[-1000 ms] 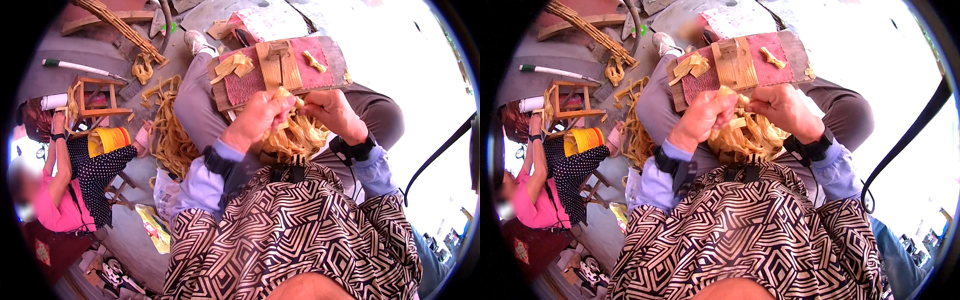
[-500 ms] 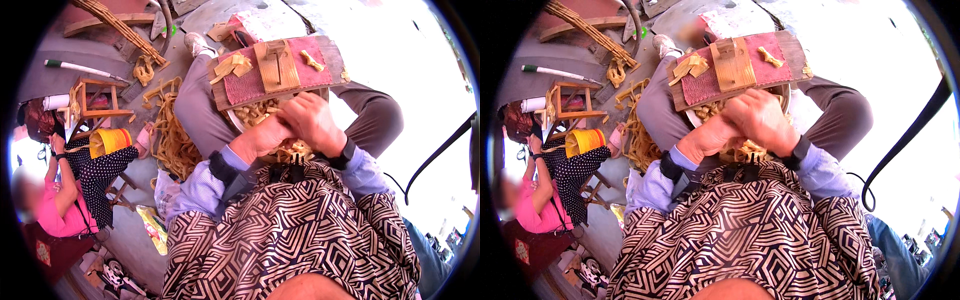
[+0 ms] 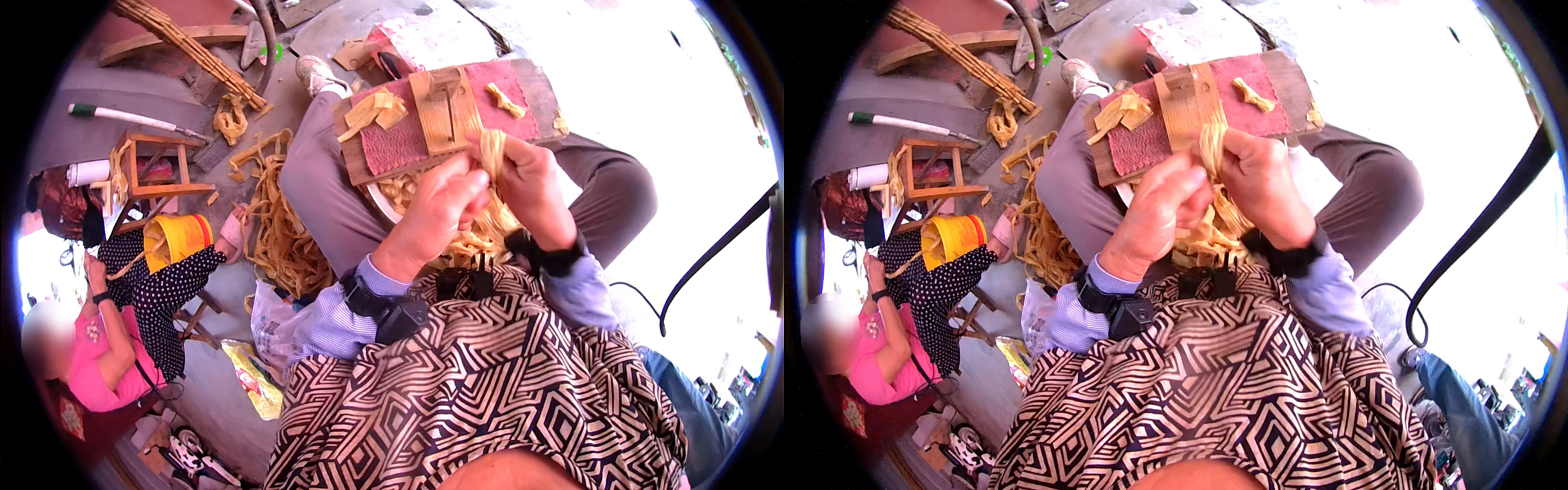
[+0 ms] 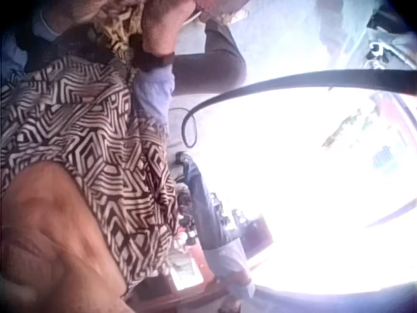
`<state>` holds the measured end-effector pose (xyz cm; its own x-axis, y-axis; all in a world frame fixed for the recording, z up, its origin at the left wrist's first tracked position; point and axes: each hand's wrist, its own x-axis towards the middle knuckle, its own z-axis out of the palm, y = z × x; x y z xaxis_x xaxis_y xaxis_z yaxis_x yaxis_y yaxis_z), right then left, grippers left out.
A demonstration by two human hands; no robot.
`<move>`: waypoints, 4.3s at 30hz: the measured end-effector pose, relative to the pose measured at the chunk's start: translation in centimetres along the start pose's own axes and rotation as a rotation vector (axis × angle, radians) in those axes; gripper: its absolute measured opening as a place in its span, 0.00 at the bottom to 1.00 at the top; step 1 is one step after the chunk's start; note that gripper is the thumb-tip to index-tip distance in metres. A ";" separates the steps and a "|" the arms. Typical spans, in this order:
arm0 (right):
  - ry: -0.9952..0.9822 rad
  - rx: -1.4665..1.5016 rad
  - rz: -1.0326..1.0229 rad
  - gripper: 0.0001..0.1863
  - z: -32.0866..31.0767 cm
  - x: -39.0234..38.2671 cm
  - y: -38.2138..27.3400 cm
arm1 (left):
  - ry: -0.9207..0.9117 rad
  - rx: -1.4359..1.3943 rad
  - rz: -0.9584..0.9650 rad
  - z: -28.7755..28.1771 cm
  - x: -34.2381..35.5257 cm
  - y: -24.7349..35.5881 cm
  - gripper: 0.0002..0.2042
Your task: The person is folding and weaving thin wood shavings by hand on a small wooden workbench.
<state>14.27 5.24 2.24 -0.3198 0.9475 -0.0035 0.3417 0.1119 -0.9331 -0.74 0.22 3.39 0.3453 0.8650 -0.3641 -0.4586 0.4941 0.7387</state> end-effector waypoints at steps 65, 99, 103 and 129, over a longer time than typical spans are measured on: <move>-0.094 0.031 0.087 0.06 -1.6 5.8 4.2 | 0.241 0.470 0.207 -8.1 5.5 0.3 0.06; -0.173 0.695 -0.145 0.10 -3.2 -1.4 -7.7 | -0.050 0.161 0.339 3.6 -2.2 5.4 0.13; 0.142 -0.216 -0.226 0.11 -0.8 -0.4 -1.6 | -0.004 -0.022 0.262 2.4 0.6 0.6 0.18; 0.290 -0.161 -0.285 0.09 1.1 -2.2 2.7 | 0.397 0.809 0.397 -1.1 3.3 -4.2 0.10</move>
<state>14.92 3.13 -0.64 -0.1682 0.9142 0.3687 0.4160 0.4049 -0.8143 1.38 1.09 -1.50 -0.0805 0.9949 -0.0607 0.2685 0.0803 0.9599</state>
